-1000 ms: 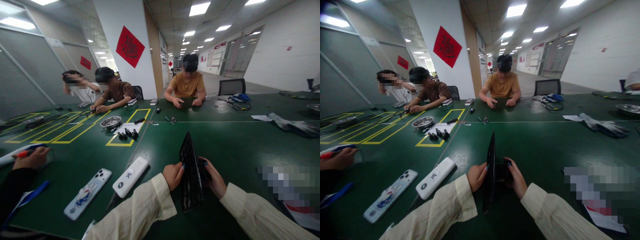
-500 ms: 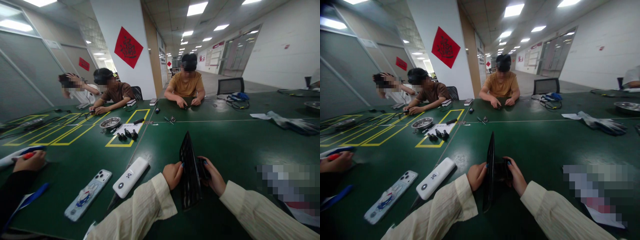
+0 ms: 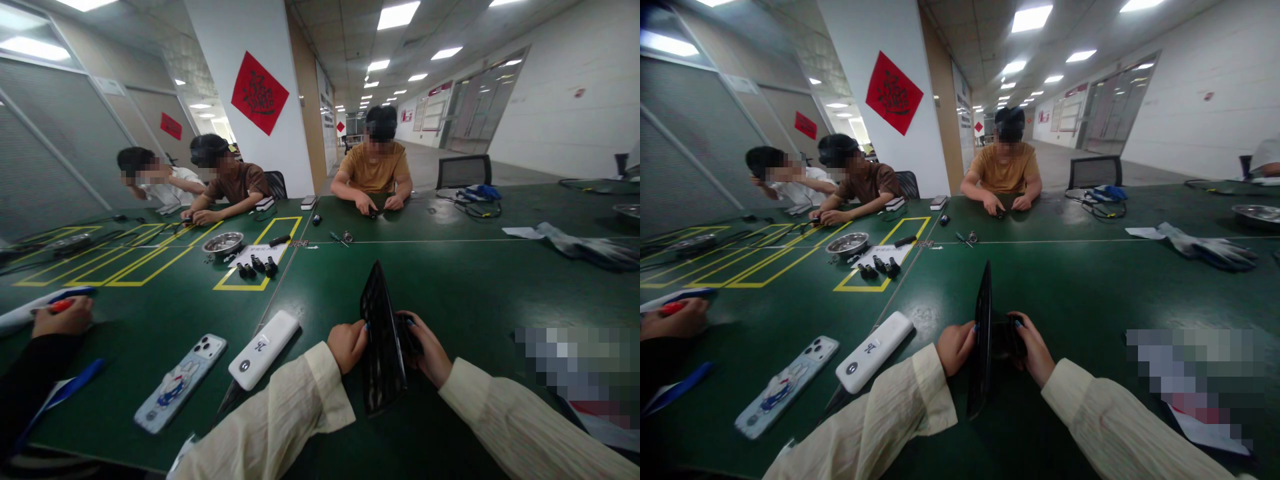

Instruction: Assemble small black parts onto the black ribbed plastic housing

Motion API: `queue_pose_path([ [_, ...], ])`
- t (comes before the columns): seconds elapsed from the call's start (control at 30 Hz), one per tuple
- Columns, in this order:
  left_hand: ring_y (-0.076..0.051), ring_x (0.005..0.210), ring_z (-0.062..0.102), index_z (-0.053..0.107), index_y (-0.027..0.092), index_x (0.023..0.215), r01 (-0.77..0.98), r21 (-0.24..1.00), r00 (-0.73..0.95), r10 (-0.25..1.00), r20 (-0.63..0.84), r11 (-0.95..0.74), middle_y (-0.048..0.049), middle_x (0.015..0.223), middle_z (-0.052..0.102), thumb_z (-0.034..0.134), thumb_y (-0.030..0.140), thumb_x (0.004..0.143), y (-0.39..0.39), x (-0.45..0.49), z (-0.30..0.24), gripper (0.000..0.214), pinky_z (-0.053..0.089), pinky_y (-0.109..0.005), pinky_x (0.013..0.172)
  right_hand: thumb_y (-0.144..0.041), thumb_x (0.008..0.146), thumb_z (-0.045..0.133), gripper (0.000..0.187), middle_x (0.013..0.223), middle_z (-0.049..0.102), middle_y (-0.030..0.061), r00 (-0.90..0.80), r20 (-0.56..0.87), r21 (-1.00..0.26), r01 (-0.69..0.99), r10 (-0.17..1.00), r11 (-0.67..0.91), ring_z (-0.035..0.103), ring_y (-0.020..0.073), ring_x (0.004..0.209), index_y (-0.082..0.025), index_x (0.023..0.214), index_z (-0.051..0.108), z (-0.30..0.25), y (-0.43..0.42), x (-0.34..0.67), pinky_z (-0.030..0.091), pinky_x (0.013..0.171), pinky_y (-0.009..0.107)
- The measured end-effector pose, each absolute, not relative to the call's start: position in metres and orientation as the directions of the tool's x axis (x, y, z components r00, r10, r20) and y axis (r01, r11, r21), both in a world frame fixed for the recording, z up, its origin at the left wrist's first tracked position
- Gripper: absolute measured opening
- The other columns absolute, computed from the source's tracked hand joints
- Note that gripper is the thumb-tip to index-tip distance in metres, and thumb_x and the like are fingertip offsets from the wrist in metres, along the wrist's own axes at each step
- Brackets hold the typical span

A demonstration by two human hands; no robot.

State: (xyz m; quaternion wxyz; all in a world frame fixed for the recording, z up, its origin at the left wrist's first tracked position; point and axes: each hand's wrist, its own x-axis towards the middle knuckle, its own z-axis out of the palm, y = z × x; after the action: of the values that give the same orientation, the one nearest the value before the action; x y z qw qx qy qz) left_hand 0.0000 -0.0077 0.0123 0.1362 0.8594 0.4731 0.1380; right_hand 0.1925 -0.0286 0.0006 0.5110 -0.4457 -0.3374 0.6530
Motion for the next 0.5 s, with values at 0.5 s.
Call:
queue_pose_path([
  [0.5, -0.016, 0.061, 0.058, 0.052, 0.019, 0.074, 0.794, 0.386, 0.462, 0.879, 0.117, -0.469, -0.0033, 0.065, 0.060, 0.012, 0.039, 0.093, -0.0061, 0.0012, 0.0075, 0.049, 0.032, -0.024, 0.055, -0.047, 0.071, 0.051, 0.046, 0.059, 0.051, -0.0050, -0.082, -0.195, -0.923, -0.322, 0.977, -0.211, 0.052, 0.0133, 0.040, -0.024, 0.110, 0.040, -0.0048, -0.0245, 0.1913, 0.028, 0.026, 0.016],
])
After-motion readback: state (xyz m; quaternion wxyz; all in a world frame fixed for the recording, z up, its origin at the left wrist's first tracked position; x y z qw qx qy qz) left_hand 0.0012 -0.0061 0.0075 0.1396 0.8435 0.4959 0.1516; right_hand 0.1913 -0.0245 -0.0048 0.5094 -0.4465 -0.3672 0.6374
